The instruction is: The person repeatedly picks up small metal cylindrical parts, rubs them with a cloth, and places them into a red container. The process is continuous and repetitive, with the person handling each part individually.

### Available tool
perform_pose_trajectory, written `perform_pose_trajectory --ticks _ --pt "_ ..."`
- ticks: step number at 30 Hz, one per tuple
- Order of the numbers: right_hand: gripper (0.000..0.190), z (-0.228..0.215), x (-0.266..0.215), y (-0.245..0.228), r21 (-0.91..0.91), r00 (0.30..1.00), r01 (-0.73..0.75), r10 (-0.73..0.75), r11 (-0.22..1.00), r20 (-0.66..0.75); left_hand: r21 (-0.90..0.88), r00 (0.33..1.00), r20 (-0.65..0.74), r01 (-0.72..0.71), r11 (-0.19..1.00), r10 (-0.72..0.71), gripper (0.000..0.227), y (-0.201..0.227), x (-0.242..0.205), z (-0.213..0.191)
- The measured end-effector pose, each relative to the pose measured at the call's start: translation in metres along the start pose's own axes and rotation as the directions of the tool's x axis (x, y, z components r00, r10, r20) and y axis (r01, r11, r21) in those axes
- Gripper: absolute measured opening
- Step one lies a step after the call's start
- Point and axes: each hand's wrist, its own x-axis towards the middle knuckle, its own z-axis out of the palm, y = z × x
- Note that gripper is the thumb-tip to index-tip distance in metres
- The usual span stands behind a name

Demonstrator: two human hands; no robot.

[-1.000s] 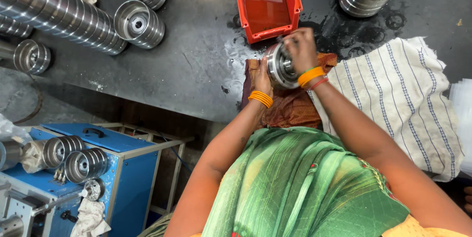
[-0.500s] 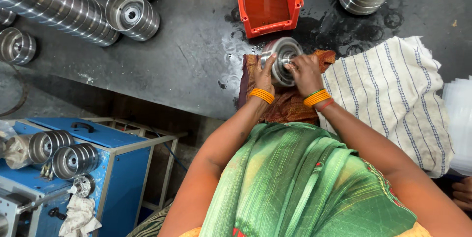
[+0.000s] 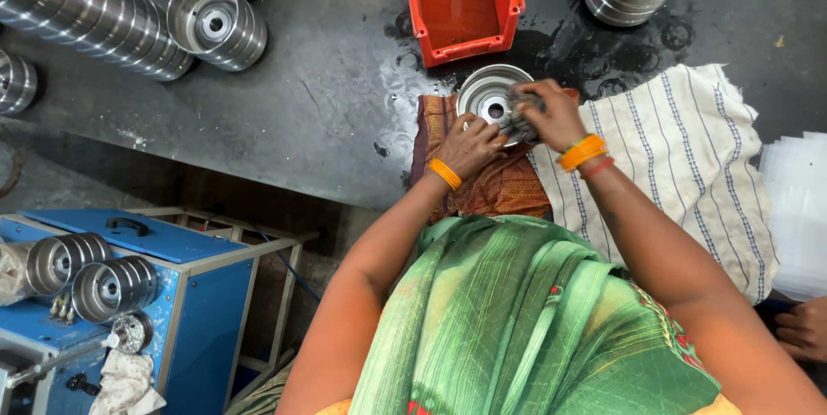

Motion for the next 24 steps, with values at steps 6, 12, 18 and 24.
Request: perform_pose_trajectory --ticks 6,12,18,24 --pt "0.035 0.050 0.021 0.005 -0.568 0.951 0.308 -0.233 0.763 0.202 -0.386 0.822 -0.277 0.379 0.841 -0.497 0.075 0.006 -0.025 -0.008" --pt "0.040 0.016 0.039 0.001 -0.492 0.720 0.665 -0.304 0.562 0.624 -0.423 0.825 -0.159 0.439 0.793 -0.542 0.075 -0.001 -0.026 0.000" --pt "0.034 0.012 0.026 -0.036 -0.767 0.834 0.552 -0.212 0.326 0.510 -0.416 0.825 -0.154 0.445 0.793 -0.544 0.069 -0.001 -0.029 0.007" --pt "0.030 0.031 0.027 -0.018 -0.737 0.956 0.047 0.183 0.675 0.229 -0.485 0.844 -0.179 0.372 0.791 -0.506 0.066 -0.005 -0.030 0.006"
